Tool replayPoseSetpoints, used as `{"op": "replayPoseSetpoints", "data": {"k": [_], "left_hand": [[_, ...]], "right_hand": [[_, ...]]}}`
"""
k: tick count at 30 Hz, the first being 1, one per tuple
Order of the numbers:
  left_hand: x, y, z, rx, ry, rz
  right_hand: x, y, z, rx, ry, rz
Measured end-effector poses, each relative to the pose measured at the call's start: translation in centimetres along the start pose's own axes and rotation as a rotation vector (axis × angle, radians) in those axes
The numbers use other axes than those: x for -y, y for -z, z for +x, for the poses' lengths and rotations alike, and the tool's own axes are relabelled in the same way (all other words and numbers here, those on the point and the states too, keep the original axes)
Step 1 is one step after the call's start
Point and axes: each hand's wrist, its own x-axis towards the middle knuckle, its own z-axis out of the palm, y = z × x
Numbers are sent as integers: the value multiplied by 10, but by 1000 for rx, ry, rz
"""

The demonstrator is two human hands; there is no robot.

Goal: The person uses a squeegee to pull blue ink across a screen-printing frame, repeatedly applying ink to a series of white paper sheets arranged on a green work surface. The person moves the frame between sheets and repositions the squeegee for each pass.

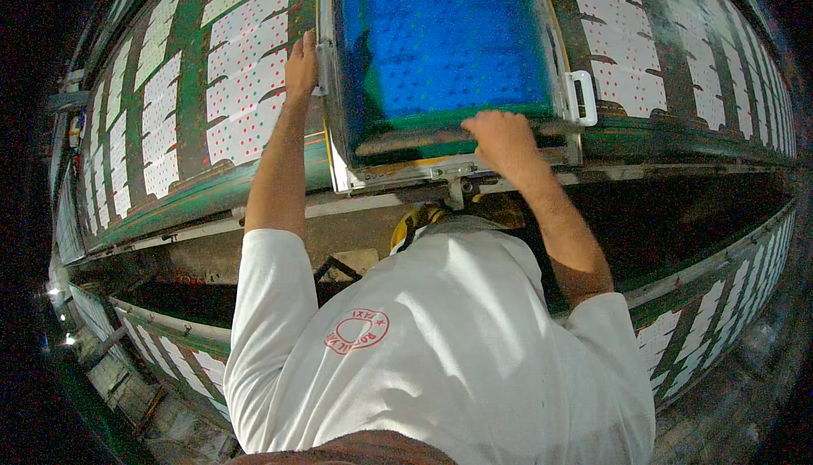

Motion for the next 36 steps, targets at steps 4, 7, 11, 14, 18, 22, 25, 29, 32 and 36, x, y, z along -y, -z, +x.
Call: {"op": "replayPoseSetpoints", "data": {"k": [4,7,11,14,18,22,25,29,32,36], "left_hand": [[8,-2,10,-2,-15,25],[12,-3,15,-32,-60,70],[14,-2,18,-28,-2,124],[17,1,24,12,24,94],[25,1,25,-32,-25,206],[31,4,27,23,10,209],[33,5,27,-39,4,232],[28,8,21,38,20,56],[18,5,15,69,77,-137],[9,6,7,111,152,-261]], "right_hand": [[8,-23,-32,-108,81,33],[-1,-36,-47,-129,175,100],[-18,-44,-53,-158,288,188],[-35,-44,-59,-175,389,206],[-78,-37,-70,-72,414,623],[-152,-33,-62,-470,40,612],[-215,-42,-54,-663,-357,530],[-241,-62,-39,-449,-564,1467],[-233,-64,-32,-390,-517,1580],[-224,-42,-32,-365,-544,1633]]}}
